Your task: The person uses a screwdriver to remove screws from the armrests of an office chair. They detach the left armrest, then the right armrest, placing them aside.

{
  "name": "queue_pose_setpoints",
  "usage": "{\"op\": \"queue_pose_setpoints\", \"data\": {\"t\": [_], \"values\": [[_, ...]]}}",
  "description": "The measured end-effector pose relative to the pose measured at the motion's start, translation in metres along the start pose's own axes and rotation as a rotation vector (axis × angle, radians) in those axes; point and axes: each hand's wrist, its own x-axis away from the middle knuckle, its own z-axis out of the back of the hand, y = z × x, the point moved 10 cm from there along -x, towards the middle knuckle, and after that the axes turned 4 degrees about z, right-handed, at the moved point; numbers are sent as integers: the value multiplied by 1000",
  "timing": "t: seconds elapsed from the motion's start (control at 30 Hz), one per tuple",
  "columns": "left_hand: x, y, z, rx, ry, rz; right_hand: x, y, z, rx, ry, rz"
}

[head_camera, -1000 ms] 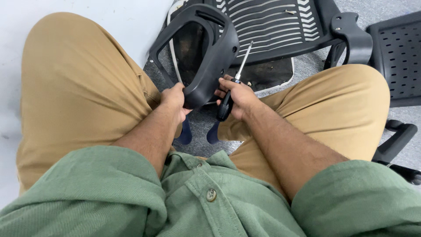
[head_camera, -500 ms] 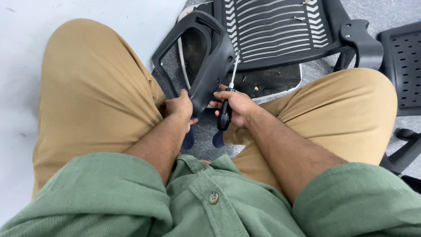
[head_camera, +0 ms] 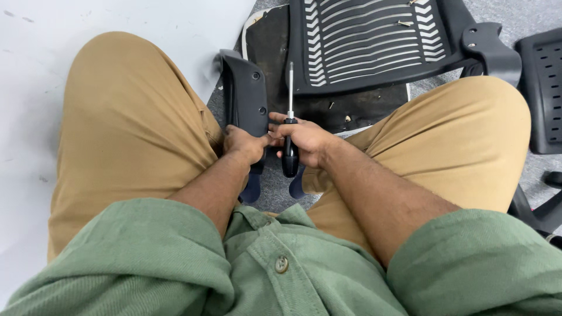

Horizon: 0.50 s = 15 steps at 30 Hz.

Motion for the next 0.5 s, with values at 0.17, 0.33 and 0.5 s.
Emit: {"op": "queue_pose_setpoints", "data": {"t": [0.17,0.33,0.5], "values": [[2,-9,1,-94,41,91,6,2,2,127,29,-13],[24,-1,17,-231,71,76,15,-7,23,164,218,-11],[44,31,33,-400,149,-171,28,-15,31,191,320,-25]]}}
